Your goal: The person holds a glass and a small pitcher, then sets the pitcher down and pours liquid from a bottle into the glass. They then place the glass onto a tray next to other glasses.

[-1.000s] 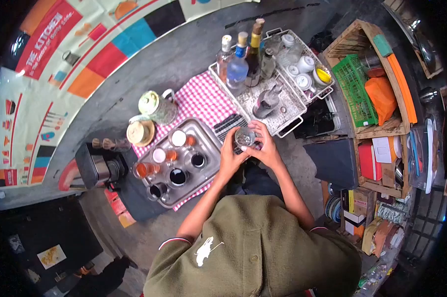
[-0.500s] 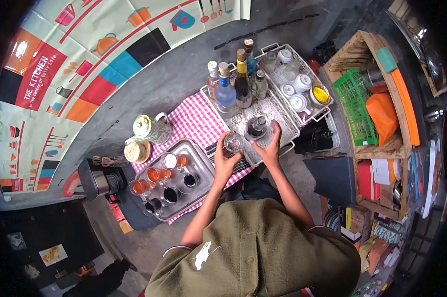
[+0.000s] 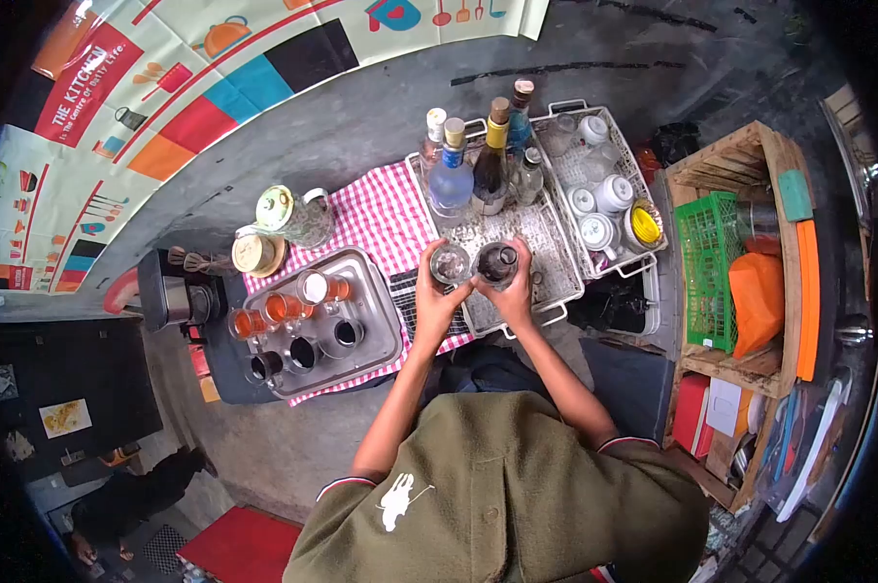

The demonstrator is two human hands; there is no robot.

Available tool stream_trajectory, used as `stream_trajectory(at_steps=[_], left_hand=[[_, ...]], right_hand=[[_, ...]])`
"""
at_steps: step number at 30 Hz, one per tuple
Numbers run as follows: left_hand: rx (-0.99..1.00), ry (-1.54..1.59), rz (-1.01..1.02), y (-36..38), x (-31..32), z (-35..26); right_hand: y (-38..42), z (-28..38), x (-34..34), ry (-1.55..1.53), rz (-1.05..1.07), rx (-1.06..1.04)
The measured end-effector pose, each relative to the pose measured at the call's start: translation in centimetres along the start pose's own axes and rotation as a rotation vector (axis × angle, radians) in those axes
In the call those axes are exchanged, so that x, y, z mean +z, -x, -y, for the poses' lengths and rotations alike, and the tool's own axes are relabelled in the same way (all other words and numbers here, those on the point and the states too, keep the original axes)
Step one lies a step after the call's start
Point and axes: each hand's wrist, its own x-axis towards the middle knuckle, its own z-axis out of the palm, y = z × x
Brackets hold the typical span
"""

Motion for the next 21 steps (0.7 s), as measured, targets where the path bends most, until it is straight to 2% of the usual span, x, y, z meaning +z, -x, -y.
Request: stream_trajectory(at_steps=[7,10,21], left_hand=[[-0.007,-0.042,0.007,-0.8,1.1,-0.6],[-0.033,-0.009,-0.012,-0.8,1.3,-0.8],[-0.047,0.006,0.054,-0.6,-1.2,-1.4]], right_hand=[[0.3,-1.4,0.8,-0.031,-0.024,0.027],[0.0,-1.9,1.4,-0.027,-0.097,-0.082],[-0.2,-1.3,1.0,-0.018,-0.057,0.05]])
